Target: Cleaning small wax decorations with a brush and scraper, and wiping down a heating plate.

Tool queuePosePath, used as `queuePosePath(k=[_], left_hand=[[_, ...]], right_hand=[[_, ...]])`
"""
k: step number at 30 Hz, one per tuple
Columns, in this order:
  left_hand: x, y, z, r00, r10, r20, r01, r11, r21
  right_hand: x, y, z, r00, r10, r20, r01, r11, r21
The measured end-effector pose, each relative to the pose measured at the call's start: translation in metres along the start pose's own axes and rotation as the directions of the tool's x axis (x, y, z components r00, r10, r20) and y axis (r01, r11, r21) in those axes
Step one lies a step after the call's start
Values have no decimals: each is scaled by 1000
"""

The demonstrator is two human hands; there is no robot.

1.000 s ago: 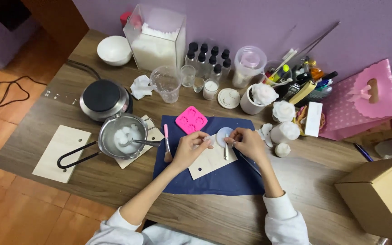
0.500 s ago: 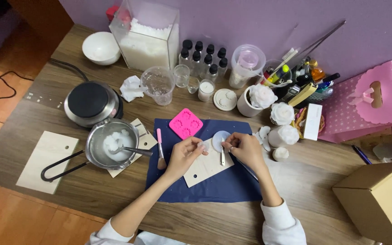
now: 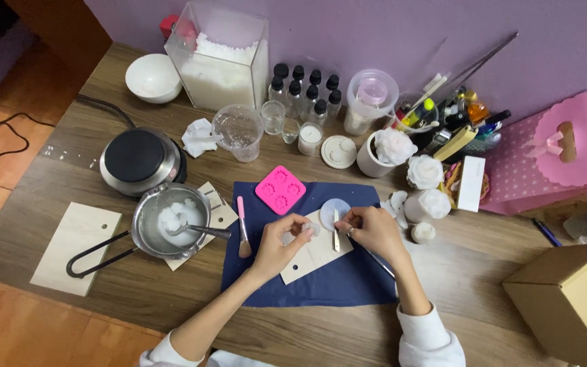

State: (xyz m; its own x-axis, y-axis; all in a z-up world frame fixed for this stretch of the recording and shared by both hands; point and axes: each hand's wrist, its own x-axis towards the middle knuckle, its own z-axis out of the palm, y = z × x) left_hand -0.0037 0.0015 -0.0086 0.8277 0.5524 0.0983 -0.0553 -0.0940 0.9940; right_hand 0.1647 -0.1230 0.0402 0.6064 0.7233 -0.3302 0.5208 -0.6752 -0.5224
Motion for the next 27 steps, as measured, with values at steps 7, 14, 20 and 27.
queuePosePath(k=[7,14,20,27], left_hand=[[-3,-15,4,999,44,-22,-44,999,19],[1,-4,3,1000,23,-21,-22,999,37],[0,-2,3,1000,26,-14,-25,998,64],[0,2,4,998,66,-15,-64,994,92]], right_hand=[[2,4,11,1000,-5,-10,5,999,-39],[14,16,19,1000,-5,-27,8,995,97],[13,12,12,1000,2,-25,2,988,151],[9,9,15,999,2,-36,0,997,77]])
